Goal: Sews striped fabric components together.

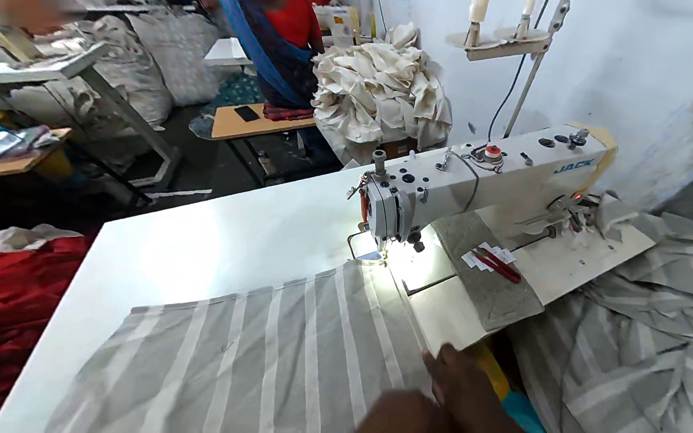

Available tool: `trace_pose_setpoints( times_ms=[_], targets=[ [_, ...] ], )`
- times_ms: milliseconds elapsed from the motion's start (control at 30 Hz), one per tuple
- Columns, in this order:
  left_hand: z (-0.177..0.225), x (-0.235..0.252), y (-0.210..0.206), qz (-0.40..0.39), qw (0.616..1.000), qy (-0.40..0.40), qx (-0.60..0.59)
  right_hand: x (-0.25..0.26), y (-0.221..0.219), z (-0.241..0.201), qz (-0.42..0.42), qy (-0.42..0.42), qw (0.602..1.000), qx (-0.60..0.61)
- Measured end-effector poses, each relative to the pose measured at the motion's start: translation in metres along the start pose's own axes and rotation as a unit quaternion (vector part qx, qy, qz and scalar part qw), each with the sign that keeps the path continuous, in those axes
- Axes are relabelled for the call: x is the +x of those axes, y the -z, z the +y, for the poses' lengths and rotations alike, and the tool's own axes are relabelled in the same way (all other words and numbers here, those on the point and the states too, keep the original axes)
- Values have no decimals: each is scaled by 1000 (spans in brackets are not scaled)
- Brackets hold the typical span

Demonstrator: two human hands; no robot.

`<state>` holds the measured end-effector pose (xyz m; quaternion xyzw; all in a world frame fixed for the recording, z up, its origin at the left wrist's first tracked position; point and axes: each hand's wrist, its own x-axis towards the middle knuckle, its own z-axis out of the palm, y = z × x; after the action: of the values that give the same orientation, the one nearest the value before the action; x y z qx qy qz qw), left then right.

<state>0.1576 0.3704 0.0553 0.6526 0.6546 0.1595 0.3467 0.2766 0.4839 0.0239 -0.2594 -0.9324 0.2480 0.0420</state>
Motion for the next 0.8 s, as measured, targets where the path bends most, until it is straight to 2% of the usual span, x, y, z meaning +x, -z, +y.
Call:
trace_pose_setpoints(
  times_ms=[67, 133, 200, 267, 333, 400, 467, 533, 633, 733, 800],
  targets=[
    [-35, 22, 39, 132, 988, -40, -66, -18, 3, -3, -22, -14, 999, 20],
    [-63, 55, 59, 311, 950, 37, -7, -22, 2, -6, -36, -14, 999, -2],
    [-95, 83, 52, 383, 911, 129, 83, -16, 13, 2, -73, 7, 997, -12],
    [-114, 94, 33, 403, 885, 173, 156, 0, 36, 31, -83, 14, 996, -3],
    [-116, 94, 23, 416, 873, 175, 185, 24, 67, 74, 32, -35, 998, -41],
    [-115, 93, 22, 398, 877, 178, 201, 52, 96, 130, 191, -61, 973, -113],
    [-115, 95, 26, 385, 880, 188, 204, 78, 109, 193, 269, -55, 949, -152],
    [-117, 97, 31, 386, 880, 189, 201, 92, 104, 233, 300, -27, 943, -144],
    [-114, 95, 25, 394, 879, 184, 196, 95, 88, 251, 313, -9, 939, -140],
    [-112, 93, 22, 401, 874, 178, 209, 92, 82, 245, 389, -14, 904, -177],
    [-118, 96, 29, 399, 877, 182, 195, 92, 80, 249, 404, -32, 896, -183]
  ],
)
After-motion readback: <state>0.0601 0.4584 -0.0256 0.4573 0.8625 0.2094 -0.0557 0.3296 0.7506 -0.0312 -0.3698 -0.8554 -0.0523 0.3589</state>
